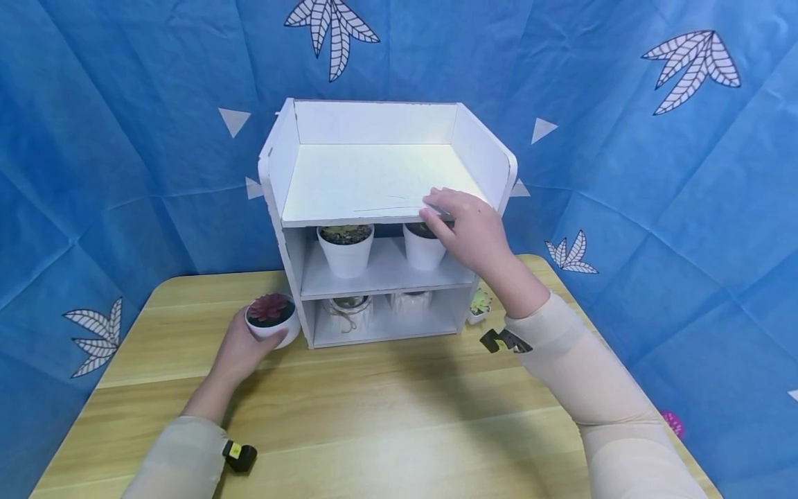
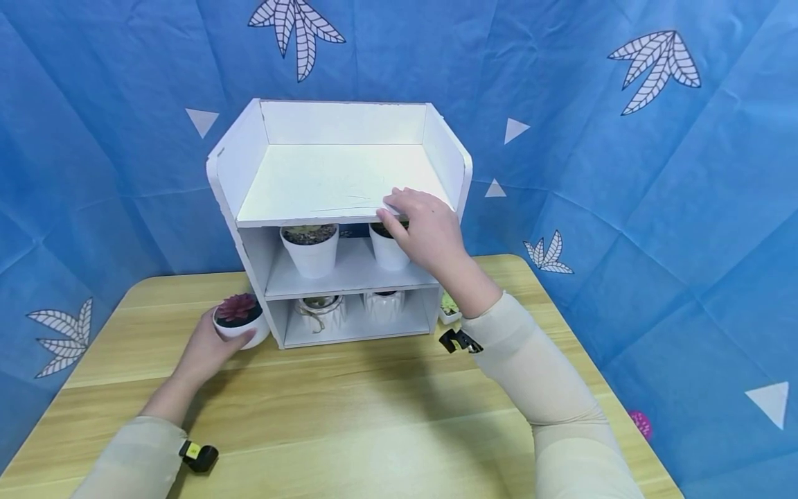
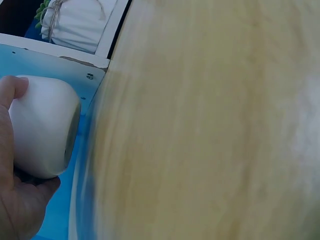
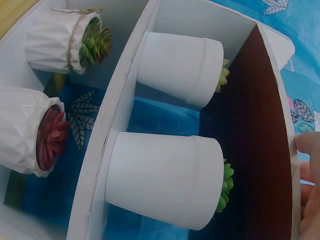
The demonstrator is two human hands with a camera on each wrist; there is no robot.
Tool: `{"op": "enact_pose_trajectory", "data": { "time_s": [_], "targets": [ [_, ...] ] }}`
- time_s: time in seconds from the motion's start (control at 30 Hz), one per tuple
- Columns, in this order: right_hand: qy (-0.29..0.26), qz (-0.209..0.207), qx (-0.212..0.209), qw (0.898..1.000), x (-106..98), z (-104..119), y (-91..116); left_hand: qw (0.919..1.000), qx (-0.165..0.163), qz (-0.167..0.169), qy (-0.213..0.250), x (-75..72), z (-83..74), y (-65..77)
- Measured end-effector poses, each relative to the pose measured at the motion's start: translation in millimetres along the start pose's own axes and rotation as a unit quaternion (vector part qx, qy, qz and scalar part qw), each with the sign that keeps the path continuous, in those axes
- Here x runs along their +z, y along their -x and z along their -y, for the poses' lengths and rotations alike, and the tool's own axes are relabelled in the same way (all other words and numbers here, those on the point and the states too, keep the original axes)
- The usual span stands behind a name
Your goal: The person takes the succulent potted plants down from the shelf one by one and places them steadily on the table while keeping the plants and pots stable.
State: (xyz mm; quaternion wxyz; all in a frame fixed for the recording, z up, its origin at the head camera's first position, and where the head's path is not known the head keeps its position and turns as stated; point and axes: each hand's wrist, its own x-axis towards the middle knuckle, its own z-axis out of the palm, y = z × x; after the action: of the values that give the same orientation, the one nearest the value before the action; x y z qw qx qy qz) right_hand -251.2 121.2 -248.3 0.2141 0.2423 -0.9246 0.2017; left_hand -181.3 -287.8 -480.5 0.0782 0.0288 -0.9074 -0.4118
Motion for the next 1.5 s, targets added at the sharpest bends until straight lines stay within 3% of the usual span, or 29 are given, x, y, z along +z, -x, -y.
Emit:
{"op": "enact_pose_trajectory", "data": {
  "time_s": [0.33, 0.63, 0.97, 1.5],
  "targets": [
    [0.0, -0.002, 0.0, 1.0, -0.1, 1.3, 1.0, 0.9999, 0.016, 0.001, 0.005, 4.0, 3.6, -0.7],
    [-0.002, -0.005, -0.002, 1.0, -1.0, 1.8, 1.7, 0.9998, 0.007, 0.019, 0.008, 3.3, 4.8, -1.1],
    [-0.001, -0.004, -0.002, 1.0, -0.7, 2.9, 1.9, 0.9982, -0.034, 0.05, -0.005, -0.7, 4.1, 0.4],
    [-0.001, -0.002, 0.0, 1.0, -0.6, 2.2, 1.8, 0.9981, -0.023, 0.056, 0.009, -2.6, 9.6, -0.7]
  ]
}}
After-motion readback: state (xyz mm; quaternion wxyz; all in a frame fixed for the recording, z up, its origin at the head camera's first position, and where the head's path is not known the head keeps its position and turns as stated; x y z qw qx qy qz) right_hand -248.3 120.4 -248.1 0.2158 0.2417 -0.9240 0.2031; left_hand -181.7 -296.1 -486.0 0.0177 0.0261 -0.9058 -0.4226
